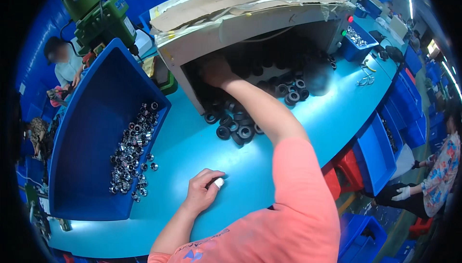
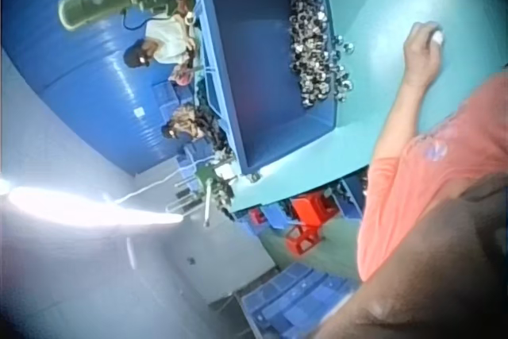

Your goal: Assembling mechanical parts by inserting metal rings into larger housing components at a factory workbench.

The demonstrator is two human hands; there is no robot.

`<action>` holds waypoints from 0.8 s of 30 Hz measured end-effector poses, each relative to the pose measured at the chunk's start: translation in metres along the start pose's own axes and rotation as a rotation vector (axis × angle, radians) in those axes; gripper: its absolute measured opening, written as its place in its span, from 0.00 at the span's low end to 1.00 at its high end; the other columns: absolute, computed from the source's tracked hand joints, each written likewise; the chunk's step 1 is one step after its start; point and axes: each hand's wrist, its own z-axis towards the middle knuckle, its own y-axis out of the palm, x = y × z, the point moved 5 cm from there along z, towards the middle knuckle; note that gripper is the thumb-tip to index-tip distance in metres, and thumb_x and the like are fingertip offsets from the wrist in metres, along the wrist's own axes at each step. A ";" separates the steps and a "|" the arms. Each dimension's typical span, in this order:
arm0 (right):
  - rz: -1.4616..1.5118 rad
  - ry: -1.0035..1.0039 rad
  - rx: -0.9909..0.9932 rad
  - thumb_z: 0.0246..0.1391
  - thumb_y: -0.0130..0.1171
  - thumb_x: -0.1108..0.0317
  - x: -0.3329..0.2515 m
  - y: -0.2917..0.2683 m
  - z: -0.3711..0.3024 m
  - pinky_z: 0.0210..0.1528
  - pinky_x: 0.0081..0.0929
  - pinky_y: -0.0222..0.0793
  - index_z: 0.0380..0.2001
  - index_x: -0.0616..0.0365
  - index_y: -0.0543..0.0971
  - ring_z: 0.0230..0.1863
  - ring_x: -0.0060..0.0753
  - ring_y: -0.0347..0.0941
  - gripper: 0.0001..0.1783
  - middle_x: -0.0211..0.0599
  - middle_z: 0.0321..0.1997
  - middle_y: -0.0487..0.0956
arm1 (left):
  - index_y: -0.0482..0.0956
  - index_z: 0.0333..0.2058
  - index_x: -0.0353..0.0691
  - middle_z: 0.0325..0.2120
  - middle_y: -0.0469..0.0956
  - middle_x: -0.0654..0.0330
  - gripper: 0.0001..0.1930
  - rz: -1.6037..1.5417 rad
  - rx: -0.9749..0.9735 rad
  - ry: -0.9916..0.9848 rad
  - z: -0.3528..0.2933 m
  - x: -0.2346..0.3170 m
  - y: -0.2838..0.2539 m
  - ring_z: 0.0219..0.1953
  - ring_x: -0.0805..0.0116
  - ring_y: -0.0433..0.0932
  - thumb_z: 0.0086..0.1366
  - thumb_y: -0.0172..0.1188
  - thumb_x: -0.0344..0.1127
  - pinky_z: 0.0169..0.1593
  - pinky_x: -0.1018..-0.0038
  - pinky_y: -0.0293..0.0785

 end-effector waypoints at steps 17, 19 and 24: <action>0.276 -0.192 0.013 0.53 0.57 0.51 -0.011 -0.004 0.039 0.60 0.51 0.63 0.51 0.51 0.79 0.59 0.49 0.70 0.24 0.47 0.54 0.78 | 0.84 0.40 0.38 0.28 0.79 0.59 0.09 -0.004 0.003 0.004 -0.002 -0.002 -0.006 0.27 0.68 0.76 0.61 0.64 0.25 0.32 0.74 0.72; 0.099 -0.201 0.004 0.51 0.59 0.51 -0.014 -0.013 0.025 0.59 0.51 0.64 0.48 0.51 0.81 0.58 0.50 0.71 0.24 0.46 0.51 0.79 | 0.84 0.40 0.39 0.27 0.78 0.59 0.09 -0.003 -0.004 0.011 -0.003 -0.002 -0.006 0.26 0.69 0.75 0.61 0.64 0.25 0.32 0.74 0.71; 0.064 -0.078 -0.187 0.48 0.62 0.58 -0.012 -0.049 -0.034 0.56 0.48 0.67 0.42 0.51 0.83 0.52 0.50 0.75 0.17 0.43 0.45 0.81 | 0.84 0.41 0.39 0.27 0.77 0.59 0.09 -0.010 -0.007 0.019 -0.006 -0.004 -0.006 0.26 0.68 0.75 0.61 0.63 0.26 0.32 0.74 0.71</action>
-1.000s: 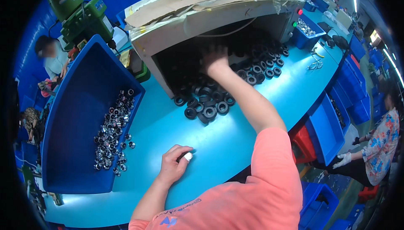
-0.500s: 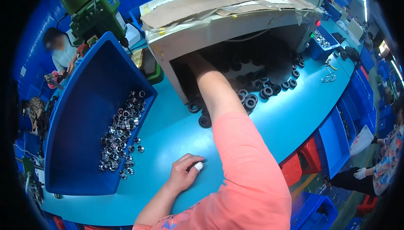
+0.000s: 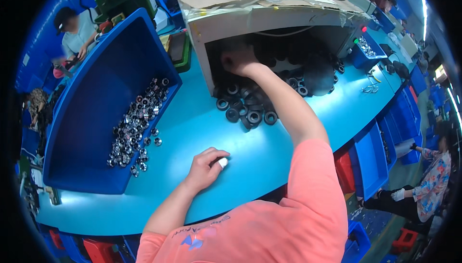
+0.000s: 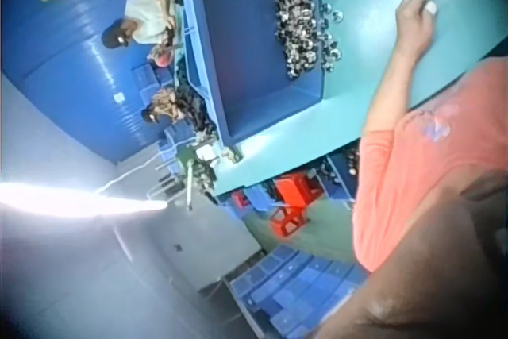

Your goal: Assembling mechanical parts by inserting metal rings into larger housing components at a factory workbench.

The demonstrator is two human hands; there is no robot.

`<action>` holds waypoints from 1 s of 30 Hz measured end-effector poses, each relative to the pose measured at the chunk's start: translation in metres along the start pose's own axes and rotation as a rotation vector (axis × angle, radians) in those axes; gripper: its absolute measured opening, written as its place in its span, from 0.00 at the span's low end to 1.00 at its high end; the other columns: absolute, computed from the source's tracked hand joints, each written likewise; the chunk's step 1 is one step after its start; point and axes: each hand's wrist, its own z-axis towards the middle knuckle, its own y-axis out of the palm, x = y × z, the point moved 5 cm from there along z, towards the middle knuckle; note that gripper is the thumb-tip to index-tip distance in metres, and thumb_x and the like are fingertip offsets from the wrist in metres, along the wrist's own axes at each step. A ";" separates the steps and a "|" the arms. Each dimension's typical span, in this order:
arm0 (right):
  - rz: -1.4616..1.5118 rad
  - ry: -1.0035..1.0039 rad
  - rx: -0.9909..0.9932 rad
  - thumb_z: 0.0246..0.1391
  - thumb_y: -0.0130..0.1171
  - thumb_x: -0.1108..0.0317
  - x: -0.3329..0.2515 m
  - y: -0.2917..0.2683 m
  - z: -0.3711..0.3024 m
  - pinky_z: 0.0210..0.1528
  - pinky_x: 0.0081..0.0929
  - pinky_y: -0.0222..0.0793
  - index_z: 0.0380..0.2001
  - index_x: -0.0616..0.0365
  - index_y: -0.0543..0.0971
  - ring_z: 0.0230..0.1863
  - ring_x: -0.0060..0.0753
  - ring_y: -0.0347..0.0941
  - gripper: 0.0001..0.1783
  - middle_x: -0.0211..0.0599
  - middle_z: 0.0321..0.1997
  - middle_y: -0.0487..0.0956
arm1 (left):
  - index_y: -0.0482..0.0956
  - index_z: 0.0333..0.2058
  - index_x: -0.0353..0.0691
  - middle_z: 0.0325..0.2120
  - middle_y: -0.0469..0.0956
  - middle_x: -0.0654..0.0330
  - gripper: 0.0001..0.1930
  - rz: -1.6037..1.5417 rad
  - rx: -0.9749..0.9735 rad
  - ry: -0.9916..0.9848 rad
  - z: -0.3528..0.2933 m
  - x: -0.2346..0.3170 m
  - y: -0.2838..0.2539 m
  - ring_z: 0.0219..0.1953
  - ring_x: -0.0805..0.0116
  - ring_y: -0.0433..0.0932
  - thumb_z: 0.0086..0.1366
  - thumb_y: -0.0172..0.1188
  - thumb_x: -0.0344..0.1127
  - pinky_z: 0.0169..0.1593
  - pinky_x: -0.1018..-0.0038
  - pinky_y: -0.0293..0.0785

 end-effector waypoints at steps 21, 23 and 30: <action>1.945 0.302 -0.502 0.60 0.61 0.71 -0.235 0.024 -0.148 0.56 0.33 0.75 0.63 0.61 0.70 0.52 0.28 0.77 0.27 0.35 0.52 0.78 | 0.77 0.50 0.38 0.36 0.74 0.64 0.22 0.073 0.613 0.031 -0.054 0.021 -0.087 0.30 0.78 0.74 0.56 0.71 0.29 0.32 0.80 0.73; 1.949 0.309 -0.534 0.60 0.61 0.69 -0.249 0.031 -0.143 0.52 0.32 0.77 0.62 0.61 0.69 0.50 0.28 0.77 0.28 0.34 0.51 0.78 | 0.77 0.49 0.38 0.37 0.75 0.63 0.22 0.103 0.619 -0.001 -0.066 0.016 -0.098 0.30 0.78 0.74 0.56 0.71 0.30 0.32 0.80 0.73; 1.937 0.437 -0.685 0.61 0.63 0.63 -0.277 0.065 -0.128 0.43 0.24 0.76 0.53 0.58 0.77 0.42 0.24 0.78 0.19 0.31 0.44 0.81 | 0.77 0.48 0.37 0.40 0.78 0.61 0.21 0.093 0.813 0.036 -0.087 -0.004 -0.124 0.32 0.77 0.76 0.55 0.72 0.30 0.33 0.80 0.74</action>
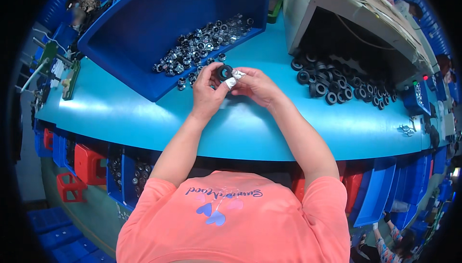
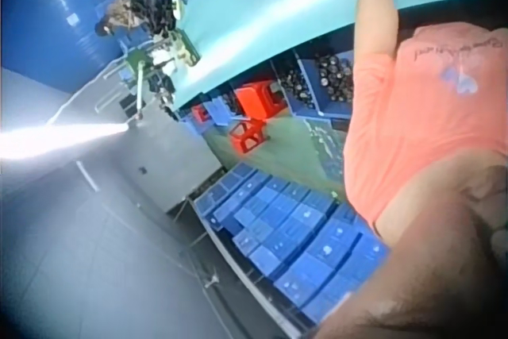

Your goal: Assembling mechanical parts by inserting metal rings into larger housing components at a factory workbench.

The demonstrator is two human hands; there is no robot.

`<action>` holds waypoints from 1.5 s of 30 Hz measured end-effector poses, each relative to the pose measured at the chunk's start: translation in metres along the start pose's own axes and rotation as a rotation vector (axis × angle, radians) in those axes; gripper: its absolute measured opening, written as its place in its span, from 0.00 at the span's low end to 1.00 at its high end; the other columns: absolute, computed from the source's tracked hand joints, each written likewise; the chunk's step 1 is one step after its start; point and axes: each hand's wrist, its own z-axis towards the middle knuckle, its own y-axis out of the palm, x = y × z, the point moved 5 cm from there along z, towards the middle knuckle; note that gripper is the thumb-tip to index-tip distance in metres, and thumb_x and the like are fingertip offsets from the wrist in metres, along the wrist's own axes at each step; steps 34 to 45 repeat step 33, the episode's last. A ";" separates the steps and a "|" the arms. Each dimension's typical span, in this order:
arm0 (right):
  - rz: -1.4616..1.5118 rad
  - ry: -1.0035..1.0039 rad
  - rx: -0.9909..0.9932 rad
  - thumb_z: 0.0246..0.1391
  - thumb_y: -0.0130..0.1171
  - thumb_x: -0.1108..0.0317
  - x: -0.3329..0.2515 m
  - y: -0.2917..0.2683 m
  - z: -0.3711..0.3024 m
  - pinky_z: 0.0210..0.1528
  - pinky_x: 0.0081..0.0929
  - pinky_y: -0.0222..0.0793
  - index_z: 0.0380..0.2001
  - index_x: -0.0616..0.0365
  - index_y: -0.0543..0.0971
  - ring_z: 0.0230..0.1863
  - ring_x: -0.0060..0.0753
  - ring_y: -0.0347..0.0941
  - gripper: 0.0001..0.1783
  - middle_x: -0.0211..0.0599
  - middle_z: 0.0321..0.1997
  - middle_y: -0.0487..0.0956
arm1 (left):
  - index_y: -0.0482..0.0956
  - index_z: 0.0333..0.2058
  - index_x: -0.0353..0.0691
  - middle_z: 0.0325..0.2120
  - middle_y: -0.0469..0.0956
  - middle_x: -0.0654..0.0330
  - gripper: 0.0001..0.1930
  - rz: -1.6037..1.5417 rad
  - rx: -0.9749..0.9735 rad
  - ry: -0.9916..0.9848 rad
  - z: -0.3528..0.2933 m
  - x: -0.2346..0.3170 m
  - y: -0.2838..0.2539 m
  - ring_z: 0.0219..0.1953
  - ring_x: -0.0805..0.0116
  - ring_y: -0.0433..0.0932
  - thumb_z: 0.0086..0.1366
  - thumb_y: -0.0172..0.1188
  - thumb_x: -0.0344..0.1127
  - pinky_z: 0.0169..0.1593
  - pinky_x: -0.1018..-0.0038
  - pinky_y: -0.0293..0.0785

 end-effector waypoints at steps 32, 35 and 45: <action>-0.418 -0.560 0.360 0.55 0.65 0.75 -0.008 0.002 -0.006 0.40 0.15 0.78 0.45 0.61 0.81 0.36 0.22 0.80 0.13 0.30 0.38 0.78 | 0.71 0.55 0.36 0.48 0.77 0.52 0.15 -1.208 -0.294 -0.606 -0.005 -0.075 0.026 0.49 0.60 0.78 0.75 0.47 0.35 0.54 0.62 0.76; -0.418 -0.558 0.361 0.55 0.65 0.75 -0.007 0.002 -0.006 0.40 0.15 0.78 0.45 0.61 0.81 0.36 0.22 0.80 0.13 0.30 0.38 0.78 | 0.71 0.55 0.36 0.50 0.77 0.52 0.16 -1.219 -0.310 -0.609 -0.007 -0.080 0.027 0.52 0.58 0.77 0.75 0.47 0.36 0.56 0.61 0.75; -0.418 -0.558 0.361 0.55 0.65 0.75 -0.007 0.002 -0.006 0.40 0.15 0.78 0.45 0.61 0.81 0.36 0.22 0.80 0.13 0.30 0.38 0.78 | 0.71 0.55 0.36 0.50 0.77 0.52 0.16 -1.219 -0.310 -0.609 -0.007 -0.080 0.027 0.52 0.58 0.77 0.75 0.47 0.36 0.56 0.61 0.75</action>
